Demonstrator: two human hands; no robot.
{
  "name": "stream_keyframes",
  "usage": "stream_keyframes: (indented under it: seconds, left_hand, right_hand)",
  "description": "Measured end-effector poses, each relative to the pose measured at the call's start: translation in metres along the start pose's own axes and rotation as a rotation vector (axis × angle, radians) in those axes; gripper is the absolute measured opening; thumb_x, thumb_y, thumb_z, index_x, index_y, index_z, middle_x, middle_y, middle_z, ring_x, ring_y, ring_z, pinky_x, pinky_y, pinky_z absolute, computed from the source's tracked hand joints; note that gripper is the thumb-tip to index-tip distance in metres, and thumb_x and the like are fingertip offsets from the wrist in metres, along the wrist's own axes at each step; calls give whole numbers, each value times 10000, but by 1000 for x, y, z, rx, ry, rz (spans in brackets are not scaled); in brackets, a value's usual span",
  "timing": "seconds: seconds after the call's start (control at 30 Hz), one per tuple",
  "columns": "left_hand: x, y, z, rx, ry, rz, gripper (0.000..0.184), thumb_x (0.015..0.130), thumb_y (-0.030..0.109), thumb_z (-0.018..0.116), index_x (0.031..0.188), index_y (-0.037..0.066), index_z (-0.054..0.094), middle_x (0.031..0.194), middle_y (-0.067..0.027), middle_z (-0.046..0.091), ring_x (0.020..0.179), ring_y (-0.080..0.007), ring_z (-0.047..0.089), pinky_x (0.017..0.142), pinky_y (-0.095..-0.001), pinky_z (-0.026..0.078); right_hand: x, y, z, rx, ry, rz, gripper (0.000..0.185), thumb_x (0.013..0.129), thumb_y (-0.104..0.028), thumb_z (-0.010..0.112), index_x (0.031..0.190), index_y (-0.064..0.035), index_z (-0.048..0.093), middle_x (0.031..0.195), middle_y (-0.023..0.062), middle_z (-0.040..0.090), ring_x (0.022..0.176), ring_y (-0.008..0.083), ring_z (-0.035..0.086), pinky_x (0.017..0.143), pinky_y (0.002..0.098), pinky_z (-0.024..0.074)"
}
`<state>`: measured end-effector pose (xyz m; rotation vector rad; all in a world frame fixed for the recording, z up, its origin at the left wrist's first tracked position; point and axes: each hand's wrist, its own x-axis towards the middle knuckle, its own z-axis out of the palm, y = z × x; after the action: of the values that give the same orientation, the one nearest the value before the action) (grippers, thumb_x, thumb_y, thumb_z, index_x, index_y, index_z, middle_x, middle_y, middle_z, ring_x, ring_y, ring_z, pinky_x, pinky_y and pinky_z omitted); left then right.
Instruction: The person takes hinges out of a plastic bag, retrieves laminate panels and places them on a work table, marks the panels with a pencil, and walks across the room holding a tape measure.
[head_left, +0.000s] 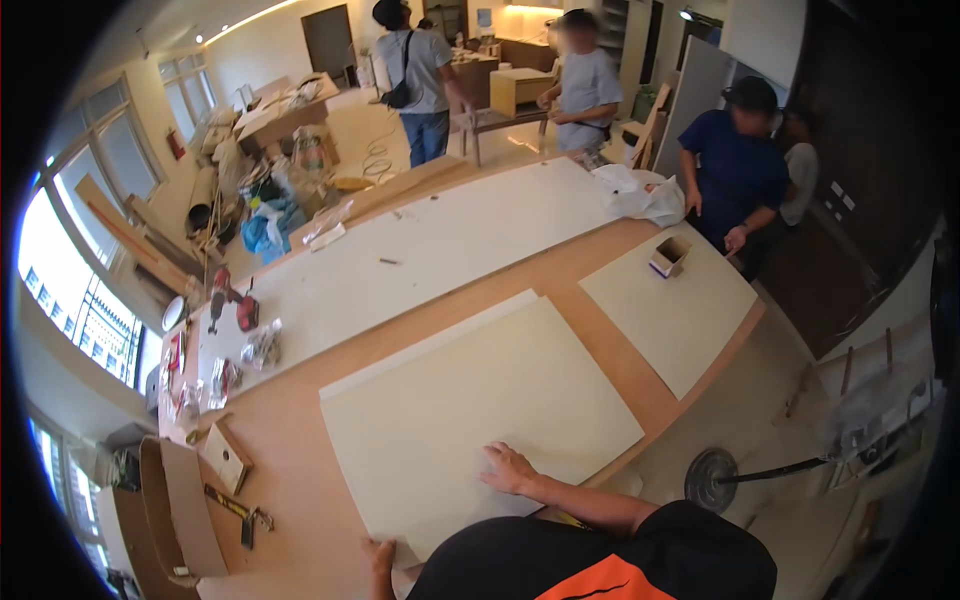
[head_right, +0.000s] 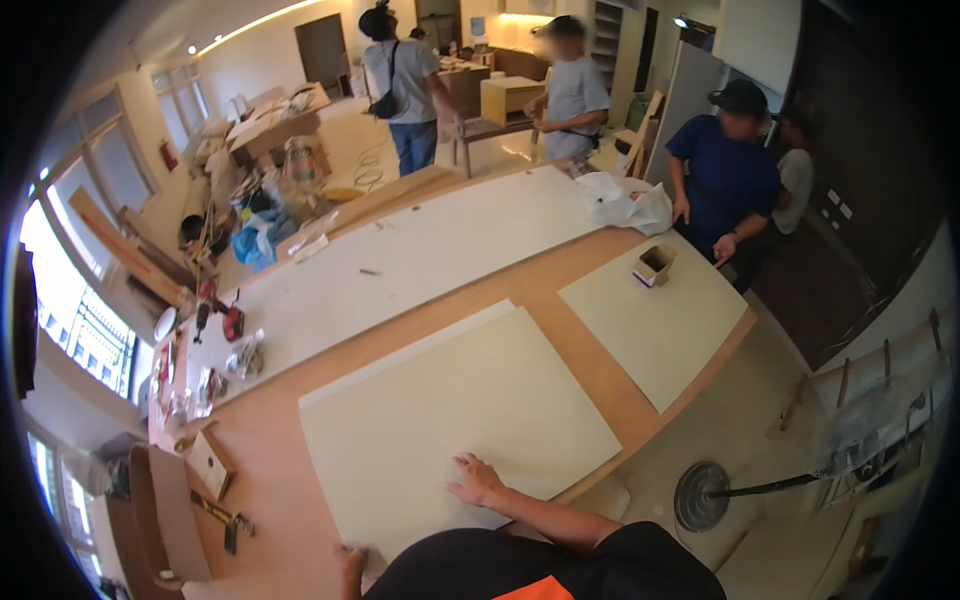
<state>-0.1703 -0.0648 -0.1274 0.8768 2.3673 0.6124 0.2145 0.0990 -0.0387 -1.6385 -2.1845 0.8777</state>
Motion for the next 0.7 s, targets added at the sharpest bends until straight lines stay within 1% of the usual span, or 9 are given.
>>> stream_keyframes:
  seconds: [0.07,0.17,0.27,0.37,0.4,0.47,0.53,0.6,0.7]
  left_hand:
    - [12,-15,8,117,36,-70,468,607,250,797,937,-62,681,929,-246,706,895,-372,694,798,-428,549]
    - [24,-28,9,137,-30,-100,486,598,280,809,912,-68,682,929,-260,705,892,-383,695,799,-442,545]
    - [24,-25,12,158,-30,-73,490,608,290,808,926,-60,682,933,-254,704,899,-397,690,806,-449,541]
    - [16,-16,7,192,-67,-103,512,629,304,801,979,-48,674,974,-244,696,943,-404,677,838,-452,533]
    - [12,-10,4,202,-89,-127,523,638,309,798,1001,-45,670,993,-240,693,963,-405,671,852,-453,529]
    - [9,-11,3,224,-67,-86,543,656,320,791,1042,-37,658,1039,-238,681,1007,-402,658,886,-455,518]
    - [-5,7,-9,261,-64,-69,563,671,334,787,1075,-33,648,1086,-242,668,1042,-401,647,912,-457,510]
    - [-33,55,-37,306,-82,-77,584,682,350,786,1099,-31,642,1134,-253,657,1068,-399,639,930,-459,503]
    - [-37,49,-31,256,-51,-59,611,701,376,785,1142,-20,636,1158,-257,657,1075,-409,637,919,-471,506]
  right_hand:
    - [8,-2,-16,97,33,65,648,860,-398,674,1321,32,524,1361,265,514,1240,407,532,1030,448,467]
    - [10,-3,-38,107,153,37,627,861,-361,681,1317,37,519,1331,275,528,1208,416,549,1009,447,484]
    - [4,9,-36,17,126,67,621,885,-396,644,1321,29,522,1363,259,508,1163,418,581,968,490,497]
    - [-15,25,-23,-117,-34,105,609,866,-379,648,1300,33,534,1371,249,500,1222,405,539,962,499,484]
    - [-25,26,-22,-180,-17,64,611,861,-373,644,1304,32,529,1376,245,495,1246,396,519,972,499,468]
    - [-42,28,-20,-301,20,-26,615,850,-362,636,1311,29,519,1387,236,484,1293,377,479,993,498,434]
    - [-56,30,-11,-336,149,-96,623,849,-354,619,1323,32,506,1407,230,463,1328,364,441,1020,492,396]
    - [-63,34,-5,-361,246,-151,625,845,-342,615,1332,31,498,1423,221,442,1350,355,414,1031,494,372]
    - [-65,44,1,-396,287,-178,627,849,-336,606,1346,29,491,1443,213,420,1368,349,387,1036,508,353]
